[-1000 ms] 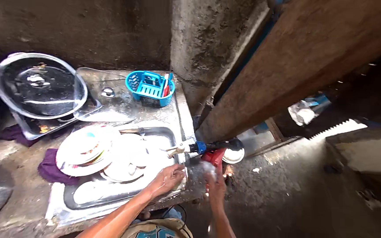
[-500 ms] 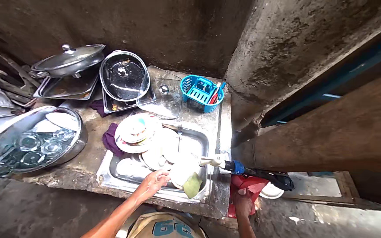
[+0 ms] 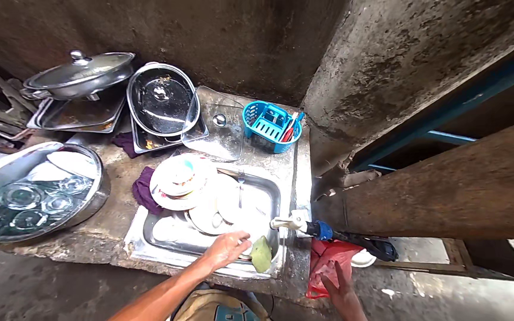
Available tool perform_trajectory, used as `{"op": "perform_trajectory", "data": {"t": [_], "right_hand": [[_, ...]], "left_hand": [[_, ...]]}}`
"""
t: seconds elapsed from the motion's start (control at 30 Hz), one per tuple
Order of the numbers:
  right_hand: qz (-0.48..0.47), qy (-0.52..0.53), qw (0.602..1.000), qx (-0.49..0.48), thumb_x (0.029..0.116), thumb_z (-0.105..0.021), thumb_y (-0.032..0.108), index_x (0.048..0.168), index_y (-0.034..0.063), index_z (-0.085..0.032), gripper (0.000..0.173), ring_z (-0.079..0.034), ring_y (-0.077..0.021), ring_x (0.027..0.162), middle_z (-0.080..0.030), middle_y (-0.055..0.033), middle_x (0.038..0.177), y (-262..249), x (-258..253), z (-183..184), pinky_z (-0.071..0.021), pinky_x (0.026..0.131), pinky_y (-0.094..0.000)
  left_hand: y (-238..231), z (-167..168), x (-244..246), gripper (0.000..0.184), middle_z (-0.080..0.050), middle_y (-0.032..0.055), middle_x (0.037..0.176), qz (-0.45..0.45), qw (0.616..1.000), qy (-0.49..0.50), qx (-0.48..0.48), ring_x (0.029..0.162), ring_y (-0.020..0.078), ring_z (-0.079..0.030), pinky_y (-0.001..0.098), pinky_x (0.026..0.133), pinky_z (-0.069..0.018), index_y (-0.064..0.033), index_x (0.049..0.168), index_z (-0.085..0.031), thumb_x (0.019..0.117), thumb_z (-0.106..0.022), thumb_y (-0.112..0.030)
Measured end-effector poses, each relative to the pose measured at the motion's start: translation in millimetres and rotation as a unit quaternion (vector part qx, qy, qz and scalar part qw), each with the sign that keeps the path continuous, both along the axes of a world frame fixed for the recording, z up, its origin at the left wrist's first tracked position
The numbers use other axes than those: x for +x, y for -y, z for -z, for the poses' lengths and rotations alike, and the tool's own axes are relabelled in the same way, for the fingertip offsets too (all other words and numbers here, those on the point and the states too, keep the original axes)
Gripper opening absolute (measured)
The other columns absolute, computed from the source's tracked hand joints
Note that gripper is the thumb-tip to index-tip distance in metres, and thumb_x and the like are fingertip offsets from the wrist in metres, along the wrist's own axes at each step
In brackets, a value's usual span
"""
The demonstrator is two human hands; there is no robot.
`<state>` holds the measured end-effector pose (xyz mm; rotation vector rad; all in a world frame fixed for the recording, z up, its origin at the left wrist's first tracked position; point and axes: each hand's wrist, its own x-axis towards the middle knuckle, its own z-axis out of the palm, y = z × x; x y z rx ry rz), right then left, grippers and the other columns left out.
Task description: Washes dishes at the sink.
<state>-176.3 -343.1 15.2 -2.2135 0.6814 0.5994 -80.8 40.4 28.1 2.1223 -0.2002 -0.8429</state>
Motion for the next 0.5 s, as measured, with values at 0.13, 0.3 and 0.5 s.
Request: {"op": "perform_trajectory", "data": {"t": [0.13, 0.3, 0.5], "right_hand": [[-0.016, 0.084, 0.99, -0.116, 0.1051, -0.05, 0.027, 0.13, 0.0006, -0.065, 0.039, -0.071, -0.0425, 0.102, -0.074, -0.0223, 0.111, -19, -13, -29, -0.0518, 0.092, -0.0684], [0.096, 0.178, 0.967, 0.153, 0.107, -0.047, 0.019, 0.118, -0.0069, -0.064, 0.032, -0.072, -0.0227, 0.073, -0.072, -0.0149, 0.089, -86, 2, -58, -0.0631, 0.066, -0.0413], [0.118, 0.186, 0.954, 0.202, 0.0949, -0.066, 0.036, 0.142, -0.0037, -0.049, 0.064, -0.069, -0.0234, 0.105, -0.066, -0.0195, 0.123, -147, 51, -50, -0.0601, 0.089, -0.0429]], "left_hand": [[33, 5, 0, 0.065, -0.06, 0.0176, 0.139, 0.095, 0.995, -0.014, 0.038, 0.12, 0.0346, -0.064, 0.0579, 0.103, -0.0493, -0.0144, 0.148, -0.052, 0.0962, -0.065, -0.051], [51, 8, -2, 0.037, -0.068, 0.0147, 0.121, -0.02, 0.995, 0.082, -0.049, 0.11, 0.0243, -0.067, 0.0426, 0.098, -0.0538, -0.0059, 0.124, -0.068, 0.0945, -0.064, -0.027], [78, 6, -9, 0.025, -0.07, 0.0189, 0.115, -0.025, 0.907, 0.294, -0.299, 0.113, 0.0237, -0.067, 0.0364, 0.1, -0.055, 0.002, 0.112, -0.069, 0.0913, -0.071, -0.012]]}}
